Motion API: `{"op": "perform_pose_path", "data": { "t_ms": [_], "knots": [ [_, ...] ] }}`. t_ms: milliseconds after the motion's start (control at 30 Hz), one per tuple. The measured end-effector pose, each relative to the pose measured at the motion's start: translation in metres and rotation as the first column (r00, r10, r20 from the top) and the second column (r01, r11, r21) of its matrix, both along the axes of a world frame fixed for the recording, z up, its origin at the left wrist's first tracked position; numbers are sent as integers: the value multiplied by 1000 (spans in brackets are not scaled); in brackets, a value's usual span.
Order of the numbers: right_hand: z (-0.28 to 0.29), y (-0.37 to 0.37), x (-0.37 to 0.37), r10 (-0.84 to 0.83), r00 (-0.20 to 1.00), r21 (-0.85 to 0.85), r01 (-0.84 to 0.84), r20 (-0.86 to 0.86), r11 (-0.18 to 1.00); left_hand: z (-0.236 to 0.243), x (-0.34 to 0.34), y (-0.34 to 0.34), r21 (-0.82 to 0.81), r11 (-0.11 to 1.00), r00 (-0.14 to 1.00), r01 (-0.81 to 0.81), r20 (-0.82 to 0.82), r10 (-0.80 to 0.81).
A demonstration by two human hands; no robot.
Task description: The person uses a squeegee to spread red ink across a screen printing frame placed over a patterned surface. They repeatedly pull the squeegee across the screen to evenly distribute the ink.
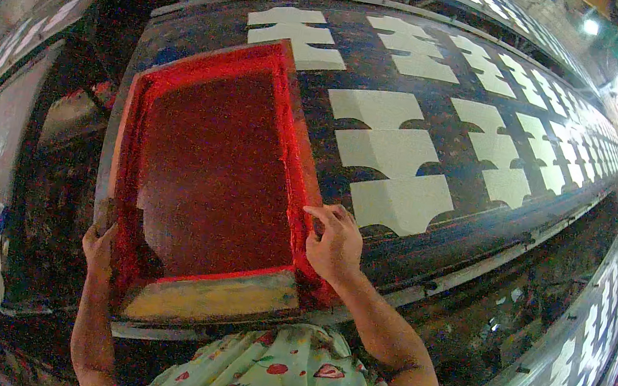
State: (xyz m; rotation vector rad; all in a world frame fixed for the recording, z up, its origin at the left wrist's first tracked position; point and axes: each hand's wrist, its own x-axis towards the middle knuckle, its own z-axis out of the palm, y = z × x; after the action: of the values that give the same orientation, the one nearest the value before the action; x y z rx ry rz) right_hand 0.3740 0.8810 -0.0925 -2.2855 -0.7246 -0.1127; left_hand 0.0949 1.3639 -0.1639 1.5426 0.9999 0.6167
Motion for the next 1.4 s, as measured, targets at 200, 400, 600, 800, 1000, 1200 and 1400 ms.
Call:
{"op": "perform_pose_path", "data": {
  "t_ms": [200, 400, 600, 800, 1000, 1200, 1400],
  "knots": [
    [13, -38, 43, -63, 994, -77, 56, -89, 995, 18, 38, -35, -43, 999, 991, -4, 131, 10],
    [0, -117, 105, -183, 981, -58, 179, -67, 982, -6, 112, -106, -66, 998, 976, 6, 220, 9],
    [-34, -221, 176, -254, 966, 8, 255, -44, 967, 13, 185, -235, 134, 989, 998, -59, 45, 54],
    [-44, -312, 233, -297, 953, -32, 296, -54, 955, 5, 236, -336, 155, 985, 996, -79, 47, 72],
    [-37, -362, 258, -294, 946, -10, 295, -135, 955, -18, 261, -385, 49, 997, 978, -57, 203, 45],
    [-36, -386, 274, -266, 954, -12, 267, -136, 964, -5, 279, -412, 73, 993, 994, -95, 58, 91],
    [-58, -410, 288, -213, 960, 58, 227, -181, 972, 1, 292, -431, 212, 976, 999, -53, 10, 53]
  ]
}}
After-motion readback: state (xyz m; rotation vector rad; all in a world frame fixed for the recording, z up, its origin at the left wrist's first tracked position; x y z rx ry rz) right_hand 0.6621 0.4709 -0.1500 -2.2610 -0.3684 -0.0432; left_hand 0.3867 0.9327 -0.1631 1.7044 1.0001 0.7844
